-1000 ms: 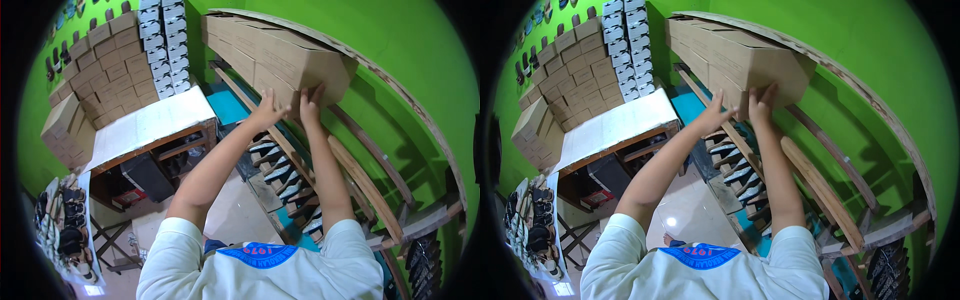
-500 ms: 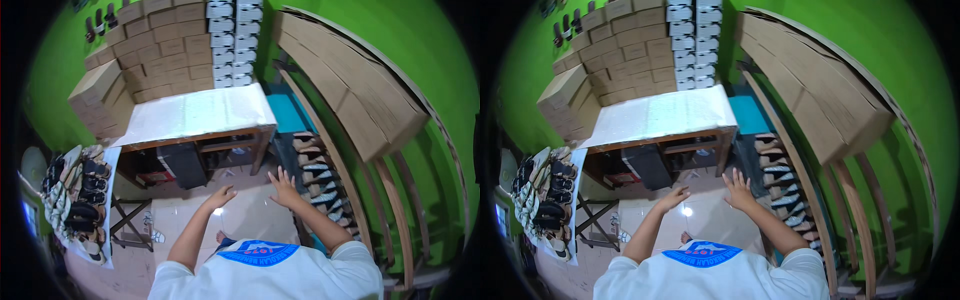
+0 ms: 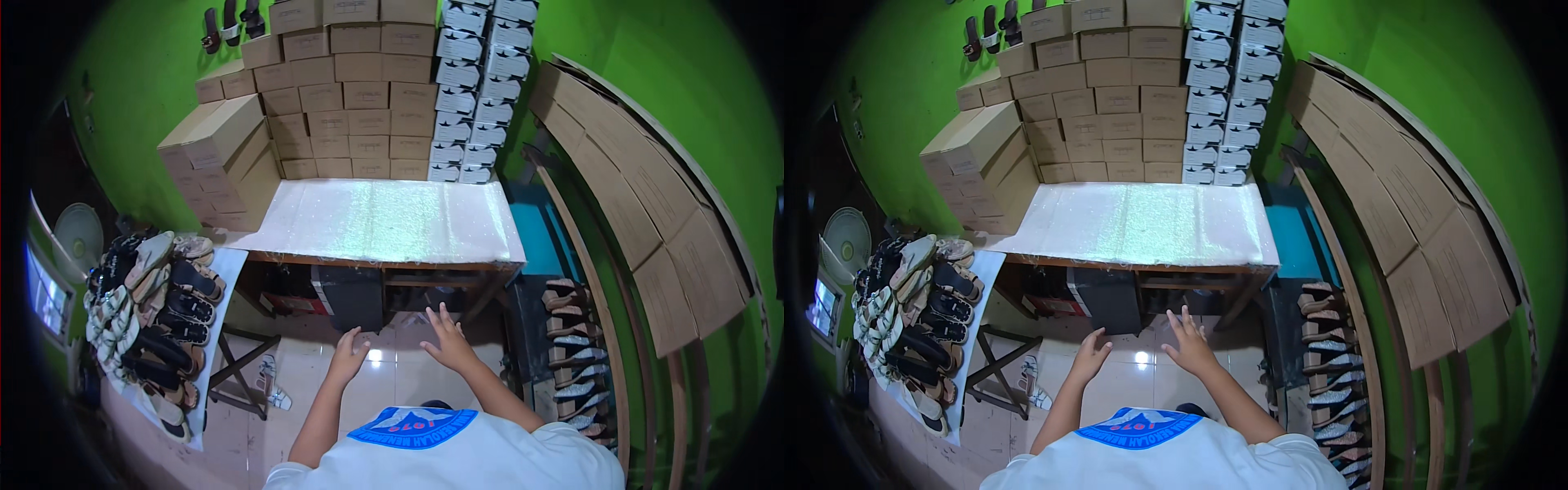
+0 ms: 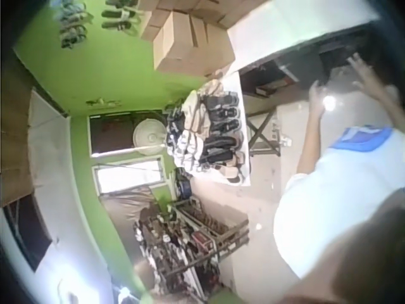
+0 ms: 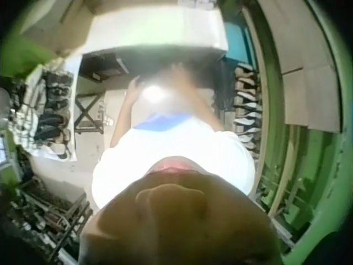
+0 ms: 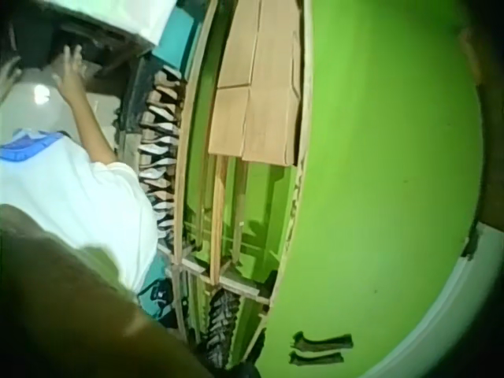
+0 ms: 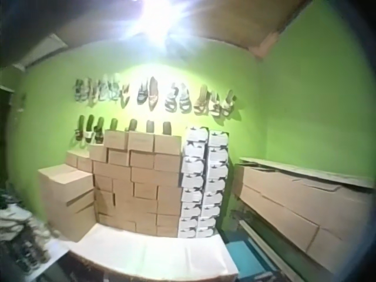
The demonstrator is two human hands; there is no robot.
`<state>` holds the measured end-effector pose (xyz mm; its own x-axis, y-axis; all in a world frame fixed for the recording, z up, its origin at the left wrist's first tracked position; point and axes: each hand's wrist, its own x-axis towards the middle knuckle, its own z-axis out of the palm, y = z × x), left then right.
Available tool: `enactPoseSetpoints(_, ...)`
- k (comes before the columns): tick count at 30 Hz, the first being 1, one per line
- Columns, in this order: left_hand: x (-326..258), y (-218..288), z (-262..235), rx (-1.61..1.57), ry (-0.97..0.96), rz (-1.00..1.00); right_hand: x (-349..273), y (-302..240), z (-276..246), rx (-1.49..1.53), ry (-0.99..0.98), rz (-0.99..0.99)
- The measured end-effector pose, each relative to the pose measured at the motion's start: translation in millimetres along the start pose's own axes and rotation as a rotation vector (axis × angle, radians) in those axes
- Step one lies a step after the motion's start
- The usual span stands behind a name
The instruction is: Packing pairs of sandals into cardboard boxes and stacking them on a shelf.
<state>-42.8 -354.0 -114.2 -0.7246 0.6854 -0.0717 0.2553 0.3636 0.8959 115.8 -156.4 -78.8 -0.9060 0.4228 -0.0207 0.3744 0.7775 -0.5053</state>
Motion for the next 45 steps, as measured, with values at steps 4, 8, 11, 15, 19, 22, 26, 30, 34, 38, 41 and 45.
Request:
enactPoseSetpoints(4,19.9,-8.4,-10.8,0.083,0.105,0.085,32.7,4.6,-9.9,0.066,0.07,-0.031)
enactPoseSetpoints(8,46.5,-22.2,-14.9,0.096,0.064,0.052,73.2,20.7,-12.1,0.109,0.098,-0.02)
enactPoseSetpoints(11,78.5,-18.7,-18.5,0.06,0.008,0.05,112.9,38.7,-15.1,0.16,0.106,-0.009)
enactPoseSetpoints(15,130.8,-2.3,-20.2,0.057,-0.093,0.041,169.5,55.0,-29.6,0.109,0.093,-0.034)
enactPoseSetpoints(19,188.3,14.6,-23.8,0.18,-0.112,0.17,228.3,60.6,-41.7,0.129,0.111,-0.117)
enactPoseSetpoints(22,224.9,28.1,-26.6,0.184,-0.088,0.163,264.1,69.5,-43.8,0.087,0.1,-0.181)
enactPoseSetpoints(26,250.1,23.7,-26.9,0.24,0.016,0.177,292.5,72.7,-43.3,0.059,0.083,-0.231)
enactPoseSetpoints(30,266.9,6.3,-31.6,0.245,-0.025,0.11,302.9,78.0,-39.2,0.029,0.008,-0.172)
enactPoseSetpoints(34,291.9,-12.3,-30.1,0.369,-0.037,0.129,306.0,82.9,-26.9,-0.033,-0.015,-0.107)
enactPoseSetpoints(38,322.9,0.9,-36.3,0.415,-0.041,0.196,312.6,80.3,-28.6,-0.008,0.031,-0.092)
enactPoseSetpoints(41,352.2,28.8,-48.8,0.451,-0.04,0.276,327.4,81.0,-41.6,-0.023,0.065,-0.073)
enactPoseSetpoints(45,399.8,85.9,-86.5,0.501,-0.013,0.431,360.8,64.7,-99.6,-0.092,0.144,-0.116)
